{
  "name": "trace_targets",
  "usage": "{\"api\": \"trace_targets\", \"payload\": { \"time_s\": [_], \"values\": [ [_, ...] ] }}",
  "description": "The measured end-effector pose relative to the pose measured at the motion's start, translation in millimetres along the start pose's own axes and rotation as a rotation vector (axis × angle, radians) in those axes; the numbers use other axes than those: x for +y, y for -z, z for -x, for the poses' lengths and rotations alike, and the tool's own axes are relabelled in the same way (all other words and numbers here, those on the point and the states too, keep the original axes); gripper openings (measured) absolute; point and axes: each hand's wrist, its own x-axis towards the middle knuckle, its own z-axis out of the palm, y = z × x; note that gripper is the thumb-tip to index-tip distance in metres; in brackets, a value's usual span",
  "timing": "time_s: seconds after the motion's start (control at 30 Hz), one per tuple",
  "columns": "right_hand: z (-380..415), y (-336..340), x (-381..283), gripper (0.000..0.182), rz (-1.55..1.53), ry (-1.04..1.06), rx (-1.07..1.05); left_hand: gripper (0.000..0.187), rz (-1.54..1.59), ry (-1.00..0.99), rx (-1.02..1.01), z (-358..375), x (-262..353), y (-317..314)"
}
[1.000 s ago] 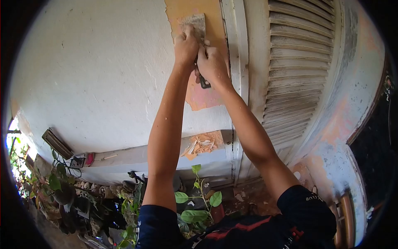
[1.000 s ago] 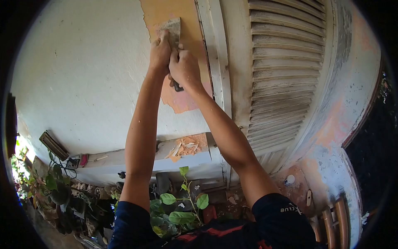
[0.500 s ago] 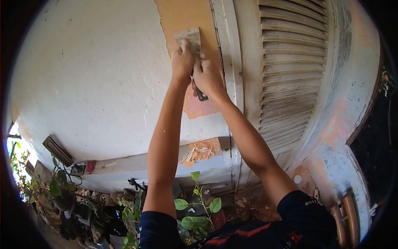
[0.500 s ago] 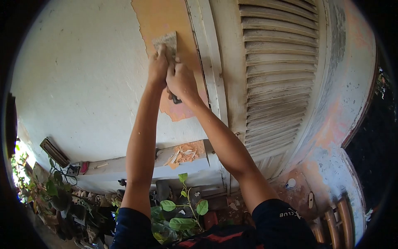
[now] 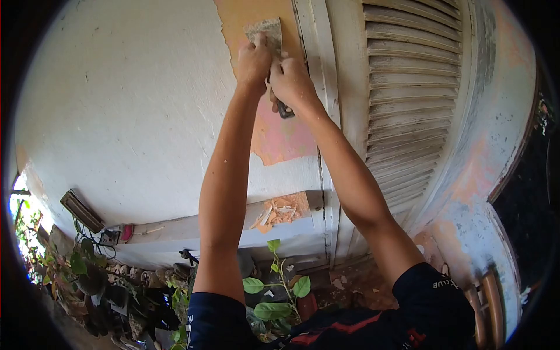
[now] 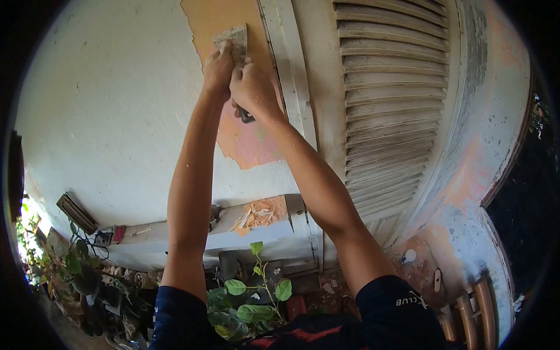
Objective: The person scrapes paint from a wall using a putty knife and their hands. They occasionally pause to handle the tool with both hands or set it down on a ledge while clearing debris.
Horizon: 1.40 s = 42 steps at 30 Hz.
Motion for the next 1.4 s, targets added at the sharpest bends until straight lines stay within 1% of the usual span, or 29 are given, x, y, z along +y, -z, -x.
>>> {"api": "trace_targets", "payload": {
  "time_s": [0.03,0.1,0.13,0.17,0.2,0.23,0.27,0.3,0.37,0.4,0.47,0.5,0.57,0.6,0.63,0.67,0.73,0.8,0.83,0.9,0.93,0.97,1.03,1.1,1.13,1.17,1.23,1.3,1.4],
  "values": [
    [-10.1,0.9,-6.2,0.039,-0.001,0.015,-0.021,0.047,0.0,-0.002,-0.003,-3.2,9.1,0.1],
    [-13.8,4.0,-12.5,0.038,0.002,0.023,-0.043,0.043,0.245,0.018,-0.112,-11.7,23.0,0.7],
    [-12.3,5.3,-17.2,0.039,-0.025,0.032,-0.026,0.044,0.177,0.064,-0.089,-14.3,27.2,0.7],
    [-10.6,5.4,-20.1,0.043,-0.052,0.043,-0.009,0.044,0.176,0.061,-0.089,-14.8,23.8,-0.7],
    [-7.9,6.0,-16.4,0.043,-0.052,0.041,-0.011,0.045,0.158,0.031,-0.066,-16.1,10.9,-3.2],
    [-3.6,7.6,-9.3,0.038,0.017,0.023,-0.042,0.046,0.137,0.005,-0.043,-15.0,-1.4,-4.7],
    [-1.3,9.0,-3.9,0.039,0.084,0.006,-0.071,0.047,0.081,0.011,-0.012,-15.4,-12.1,-5.3],
    [-1.2,9.6,-1.3,0.039,0.081,0.005,-0.072,0.047,0.078,0.013,-0.012,-8.4,-6.4,-5.6],
    [-9.6,7.9,-5.0,0.034,0.07,0.06,-0.02,0.055,-0.067,0.031,0.054,3.5,19.0,-3.6],
    [-16.4,6.9,-11.3,0.034,0.064,0.067,-0.024,0.055,-0.071,0.026,0.061,-8.5,21.8,-2.3],
    [-31.0,10.9,-28.9,0.03,-0.026,0.103,-0.069,0.054,0.077,-0.008,0.028,-40.0,26.0,-4.0],
    [-33.7,12.6,-33.0,0.03,-0.023,0.102,-0.067,0.054,0.079,-0.008,0.026,-40.5,30.8,-2.0],
    [-36.6,16.1,-39.3,0.03,0.019,0.098,-0.085,0.052,0.062,0.06,-0.012,-42.2,41.6,0.0],
    [-33.1,19.3,-40.9,0.037,0.09,0.086,-0.107,0.049,0.112,0.062,-0.004,-42.0,36.5,-1.2],
    [-37.6,17.9,-27.4,0.037,0.093,0.081,-0.109,0.049,0.114,0.067,-0.003,-39.0,30.1,-1.3],
    [-46.0,14.1,-8.0,0.037,0.189,0.268,-0.069,0.047,0.137,0.067,-0.015,-35.8,24.2,-0.7],
    [-43.4,14.8,-12.7,0.037,0.282,0.466,-0.02,0.045,0.159,0.052,-0.028,-28.9,26.8,1.1],
    [-38.3,19.7,-26.8,0.039,0.279,0.234,-0.038,0.044,0.181,0.063,-0.052,-26.9,34.6,1.5],
    [-36.0,21.7,-35.8,0.039,0.277,0.24,-0.037,0.044,0.18,0.057,-0.05,-28.8,37.2,2.1],
    [-30.7,22.4,-45.4,0.041,0.218,0.149,-0.098,0.043,0.024,-0.143,-0.021,-30.3,35.9,4.2],
    [-29.8,19.8,-41.4,0.041,0.216,0.141,-0.103,0.043,0.021,-0.133,-0.019,-30.1,33.1,4.1],
    [-29.5,16.8,-35.7,0.043,0.194,0.148,-0.074,0.041,-0.075,-0.131,-0.012,-30.3,31.2,2.6],
    [-26.2,11.1,-25.8,0.046,0.172,0.15,-0.046,0.041,-0.172,-0.124,-0.006,-18.7,32.2,1.4],
    [-23.7,8.4,-25.7,0.051,0.231,0.165,-0.048,0.046,0.165,0.011,-0.038,-8.9,38.1,1.8],
    [-18.1,10.7,-31.7,0.053,0.222,0.121,-0.071,0.046,0.166,-0.001,-0.041,-9.7,40.5,1.6],
    [-21.1,9.3,-31.3,0.053,0.222,0.129,-0.067,0.047,0.138,-0.004,-0.026,-10.5,41.6,2.2],
    [-26.6,1.9,-28.5,0.044,0.236,0.156,0.042,0.048,0.105,-0.01,-0.009,-16.7,42.7,3.4],
    [-36.7,2.6,-31.2,0.044,0.218,0.173,0.058,0.045,0.078,-0.037,0.009,-23.3,47.5,2.1],
    [-35.6,4.5,-36.7,0.045,0.192,0.162,0.071,0.045,0.066,-0.012,0.04,-28.6,53.6,0.8]
  ]
}}
